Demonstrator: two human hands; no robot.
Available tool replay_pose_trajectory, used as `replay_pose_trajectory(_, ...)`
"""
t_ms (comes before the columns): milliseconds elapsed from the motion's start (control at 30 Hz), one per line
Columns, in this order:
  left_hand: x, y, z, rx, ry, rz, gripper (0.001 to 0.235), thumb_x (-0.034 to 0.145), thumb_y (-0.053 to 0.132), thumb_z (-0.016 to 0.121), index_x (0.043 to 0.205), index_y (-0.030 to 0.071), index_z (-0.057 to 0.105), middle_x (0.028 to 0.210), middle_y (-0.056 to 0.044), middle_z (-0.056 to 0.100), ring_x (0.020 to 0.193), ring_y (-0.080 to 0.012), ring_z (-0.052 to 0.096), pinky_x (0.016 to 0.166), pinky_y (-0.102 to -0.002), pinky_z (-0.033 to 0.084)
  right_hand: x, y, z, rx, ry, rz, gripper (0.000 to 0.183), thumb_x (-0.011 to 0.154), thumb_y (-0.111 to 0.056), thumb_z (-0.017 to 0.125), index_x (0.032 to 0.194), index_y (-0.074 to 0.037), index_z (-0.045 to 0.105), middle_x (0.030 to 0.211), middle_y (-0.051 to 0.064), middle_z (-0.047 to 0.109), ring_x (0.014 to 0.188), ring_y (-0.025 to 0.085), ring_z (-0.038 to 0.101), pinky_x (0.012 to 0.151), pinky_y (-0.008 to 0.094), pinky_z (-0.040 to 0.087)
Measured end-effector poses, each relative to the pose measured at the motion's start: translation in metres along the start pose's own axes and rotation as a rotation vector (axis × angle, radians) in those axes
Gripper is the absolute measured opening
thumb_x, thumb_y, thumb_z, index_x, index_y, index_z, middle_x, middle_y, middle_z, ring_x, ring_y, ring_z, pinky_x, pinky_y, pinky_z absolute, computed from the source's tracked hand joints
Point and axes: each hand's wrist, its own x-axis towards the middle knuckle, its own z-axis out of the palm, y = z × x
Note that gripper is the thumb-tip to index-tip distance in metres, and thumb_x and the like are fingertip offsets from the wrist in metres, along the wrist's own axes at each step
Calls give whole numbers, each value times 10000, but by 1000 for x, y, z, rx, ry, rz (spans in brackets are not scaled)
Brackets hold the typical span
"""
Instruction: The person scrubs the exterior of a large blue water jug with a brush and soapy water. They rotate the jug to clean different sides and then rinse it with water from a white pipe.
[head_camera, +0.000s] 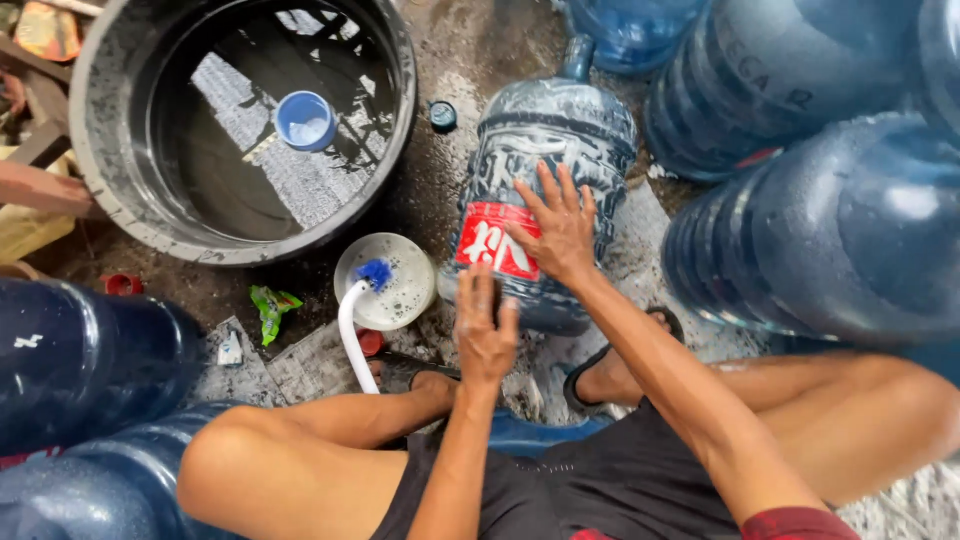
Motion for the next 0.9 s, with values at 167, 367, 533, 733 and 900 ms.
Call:
replay_pose_trajectory(167,-11,-5,16,270,-64,405,626,764,320,648,1368,239,502,1404,-99,475,1347,-265,382,1113,-443,198,-4,-10,5,-27,53,115,549,880,-548,572,1345,-262,516,1524,67,284,1394,327,211,1060,583,147)
replay_pose_trajectory(367,29,-9,-15,-30,-7,40,551,868,189,588,1394,116,441,1341,-276,459,1234,-506,405,1024,-576,354,-1,-11,9,-156,5,-90,531,860,-543,543,1333,-301,519,1465,65,379,1383,331,217,1031,515,192)
replay_pose_trajectory(533,-49,-3,41,207,197,153,507,891,189,566,1373,72,464,1478,-255,279,1327,-456,295,1021,-493,346,2,-15,12,-92,16,-68,478,856,-447,532,1310,-298,543,1462,18,407,1395,314,224,1079,527,145)
replay_pose_trajectory(733,57,-40,8,-151,287,-385,591,912,259,527,1452,119,332,1351,-267,392,1237,-427,447,1057,-506,341,3,-20,2,-87,28,-82,465,873,-416,534,1314,-268,543,1457,45,411,1380,333,241,1075,536,157)
replay_pose_trajectory(900,-13,32,37,-228,361,-455,633,941,268,495,1473,65,220,1403,-295,289,1287,-452,329,1069,-500,258,7,-24,-1,-106,54,-76,477,853,-427,546,1305,-274,552,1446,44,432,1374,328,272,1071,535,178)
